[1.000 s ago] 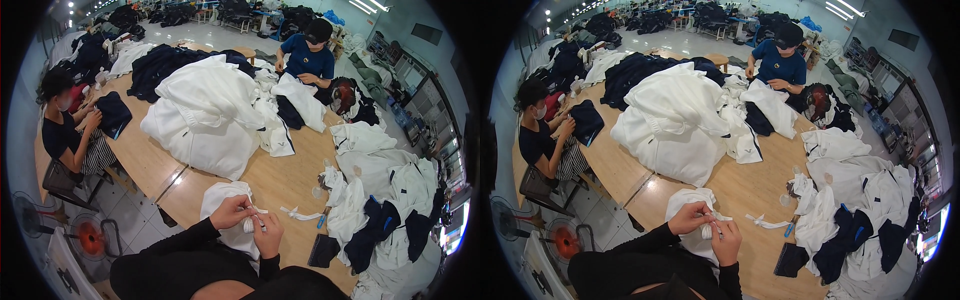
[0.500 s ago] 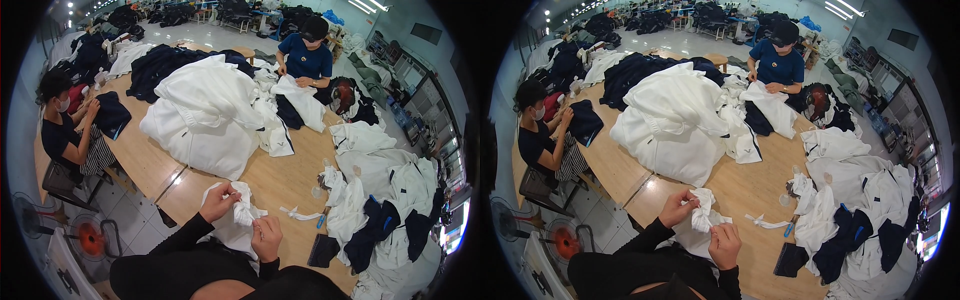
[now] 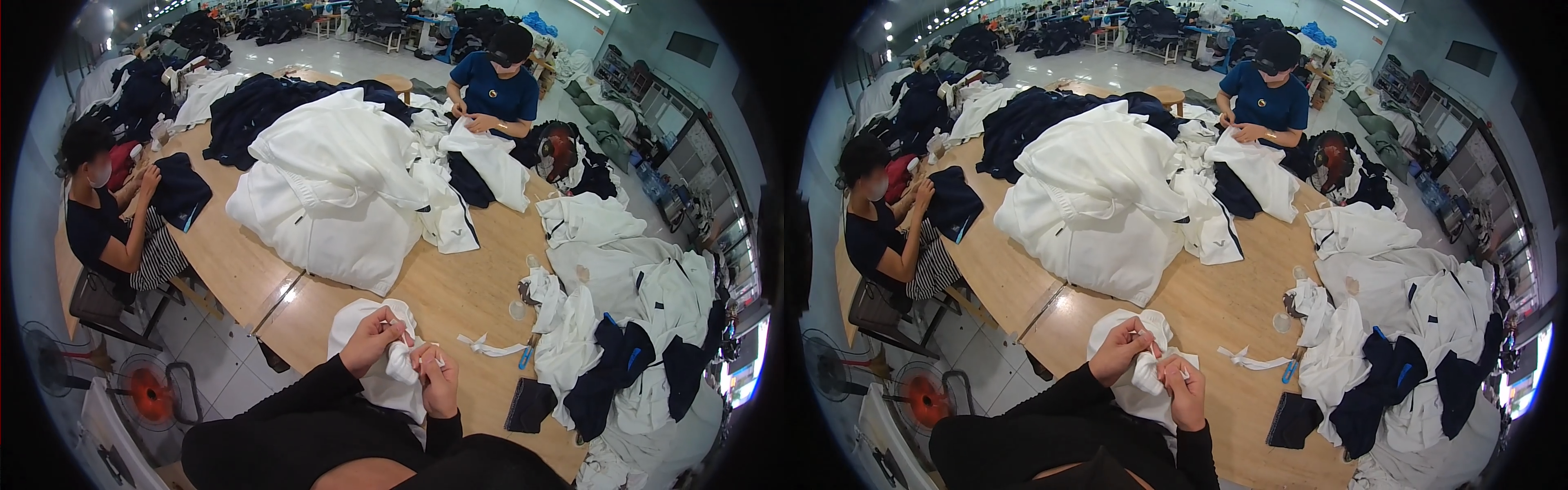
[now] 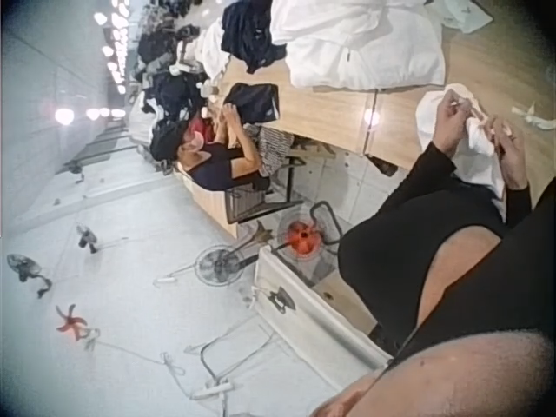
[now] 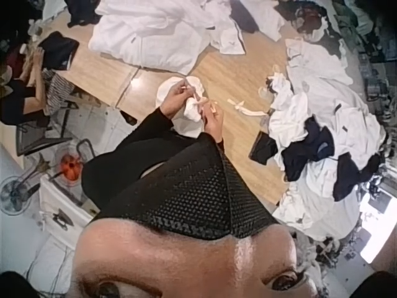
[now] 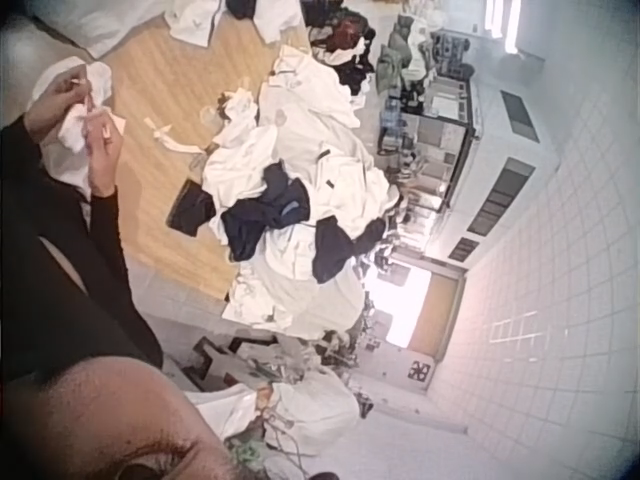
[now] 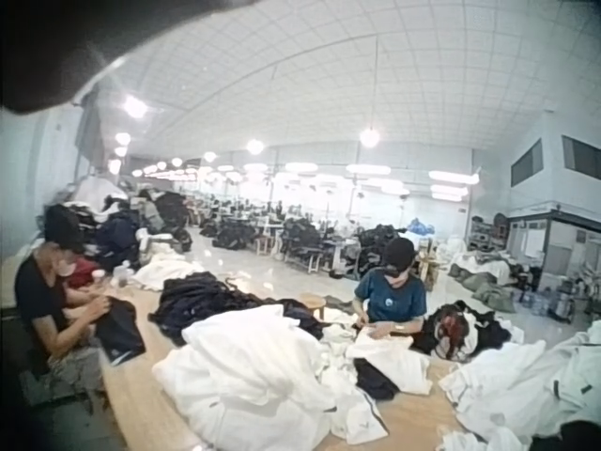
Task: Trimming loose threads from the waistbands of white garments using snipping scissors in a garment factory.
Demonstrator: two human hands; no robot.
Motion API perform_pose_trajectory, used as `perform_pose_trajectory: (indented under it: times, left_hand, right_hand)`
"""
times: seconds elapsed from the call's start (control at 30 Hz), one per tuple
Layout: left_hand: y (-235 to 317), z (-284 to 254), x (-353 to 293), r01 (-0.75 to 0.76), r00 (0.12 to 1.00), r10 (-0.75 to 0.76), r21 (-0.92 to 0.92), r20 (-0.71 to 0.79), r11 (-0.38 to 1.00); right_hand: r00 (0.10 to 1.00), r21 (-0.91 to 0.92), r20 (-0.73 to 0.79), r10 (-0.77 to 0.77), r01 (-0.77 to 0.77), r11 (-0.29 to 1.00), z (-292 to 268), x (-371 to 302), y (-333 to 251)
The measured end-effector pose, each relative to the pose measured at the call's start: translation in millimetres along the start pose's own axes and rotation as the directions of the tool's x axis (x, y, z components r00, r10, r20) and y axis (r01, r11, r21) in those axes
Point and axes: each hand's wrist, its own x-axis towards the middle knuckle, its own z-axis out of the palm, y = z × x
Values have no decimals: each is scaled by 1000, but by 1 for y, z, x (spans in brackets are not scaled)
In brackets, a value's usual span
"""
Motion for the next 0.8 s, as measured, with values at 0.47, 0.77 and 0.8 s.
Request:
perform_pose_trajectory:
  times: [0.47, 0.77, 0.8]
  left_hand:
    - [-11, -36, 2, -144, 869, 144, 36, -472, 989]
    - [74, -18, -27, -90, 910, -236, 717, 342, 692]
    - [71, -18, -30, -100, 916, -271, 823, 295, 559]
  right_hand:
    - [926, -6, 36, 375, -375, 927, 17, -16, 11]
    - [965, -246, 59, 254, -233, 941, -3, -5, -11]
    - [975, -331, 48, 219, -191, 924, -3, -5, -10]
